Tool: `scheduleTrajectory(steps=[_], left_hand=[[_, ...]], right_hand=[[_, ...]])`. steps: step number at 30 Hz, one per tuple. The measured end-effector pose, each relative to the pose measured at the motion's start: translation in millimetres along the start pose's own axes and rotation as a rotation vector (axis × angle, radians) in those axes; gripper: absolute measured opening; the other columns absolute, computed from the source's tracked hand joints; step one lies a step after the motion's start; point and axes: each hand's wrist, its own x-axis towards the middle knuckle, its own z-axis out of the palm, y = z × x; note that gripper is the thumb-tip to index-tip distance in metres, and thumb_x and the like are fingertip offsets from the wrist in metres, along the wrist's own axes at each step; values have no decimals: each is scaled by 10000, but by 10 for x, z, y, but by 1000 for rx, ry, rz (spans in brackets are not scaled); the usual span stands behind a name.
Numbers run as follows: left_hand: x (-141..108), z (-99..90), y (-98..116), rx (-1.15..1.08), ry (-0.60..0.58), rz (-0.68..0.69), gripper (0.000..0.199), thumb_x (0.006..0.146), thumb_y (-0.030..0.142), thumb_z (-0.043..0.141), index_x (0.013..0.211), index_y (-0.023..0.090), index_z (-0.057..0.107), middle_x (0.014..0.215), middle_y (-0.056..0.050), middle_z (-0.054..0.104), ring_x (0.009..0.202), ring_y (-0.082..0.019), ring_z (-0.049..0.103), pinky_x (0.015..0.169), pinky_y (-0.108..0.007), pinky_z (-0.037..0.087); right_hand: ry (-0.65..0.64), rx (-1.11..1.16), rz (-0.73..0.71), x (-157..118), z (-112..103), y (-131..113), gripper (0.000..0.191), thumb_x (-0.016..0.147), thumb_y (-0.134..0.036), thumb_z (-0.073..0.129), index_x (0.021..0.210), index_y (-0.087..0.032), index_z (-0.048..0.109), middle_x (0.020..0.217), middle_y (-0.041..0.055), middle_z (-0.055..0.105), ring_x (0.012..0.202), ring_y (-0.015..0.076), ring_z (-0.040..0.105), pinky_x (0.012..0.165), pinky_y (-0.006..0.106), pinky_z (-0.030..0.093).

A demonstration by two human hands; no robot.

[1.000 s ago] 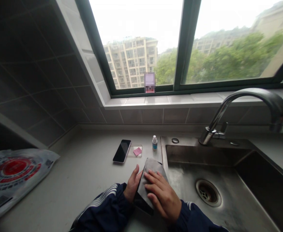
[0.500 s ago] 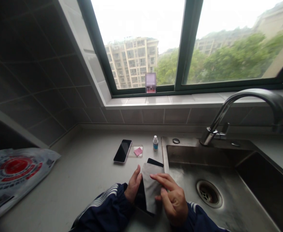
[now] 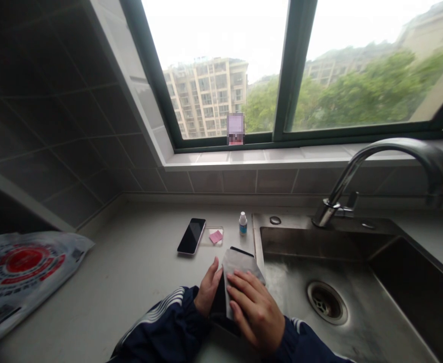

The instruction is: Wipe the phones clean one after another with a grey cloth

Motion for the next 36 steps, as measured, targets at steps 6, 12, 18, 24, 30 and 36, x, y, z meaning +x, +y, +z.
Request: scheduleTrajectory(steps=[6,12,18,24,30,36], left_hand=[[19,-88,-45,16,-104,4,583,805,589,564,1182,149,637,1200,-118,644,1279,-261,472,1122,-354,256],[-13,-115,-133,52,-150,41,558,867,566,491,1265,189,595,1357,-79,556,1411,-223,294,1167,-322,142],[-19,-142,-172,37,-147,33,570,882,535,488,1299,154,567,1393,-90,528,1433,-215,251,1187,-312,89],[14,-196,-128,-1,-28,32,641,825,568,560,1253,91,596,1266,-129,627,1375,-255,369,1193,-345,114],[-34,-61,-33,-17,198,133,591,845,564,528,1196,102,637,1053,-106,722,1178,-255,575,1139,-321,265],[20,-99,34,-111,42,96,653,855,583,486,1205,45,605,998,-175,719,990,-296,666,968,-393,435]], right_hand=[[-32,-156,72,-10,35,105,489,935,-190,469,1415,-108,432,1484,140,394,1391,320,330,1045,523,428],[-16,-201,164,-24,67,155,578,958,-256,429,1500,-124,277,1537,152,283,1416,353,257,1071,570,353],[-87,-195,175,-50,90,156,649,955,-318,447,1524,-126,200,1559,151,214,1432,369,184,1110,568,270],[-212,-158,49,-36,80,110,681,943,-364,493,1518,-118,223,1558,133,225,1434,334,203,1158,488,215],[-217,-85,13,-9,52,4,574,982,-425,391,1482,-148,339,1538,87,301,1430,305,237,1169,464,195],[-250,10,-88,6,20,-89,615,1007,-513,199,1472,-143,357,1519,101,340,1427,306,243,1155,500,226]])
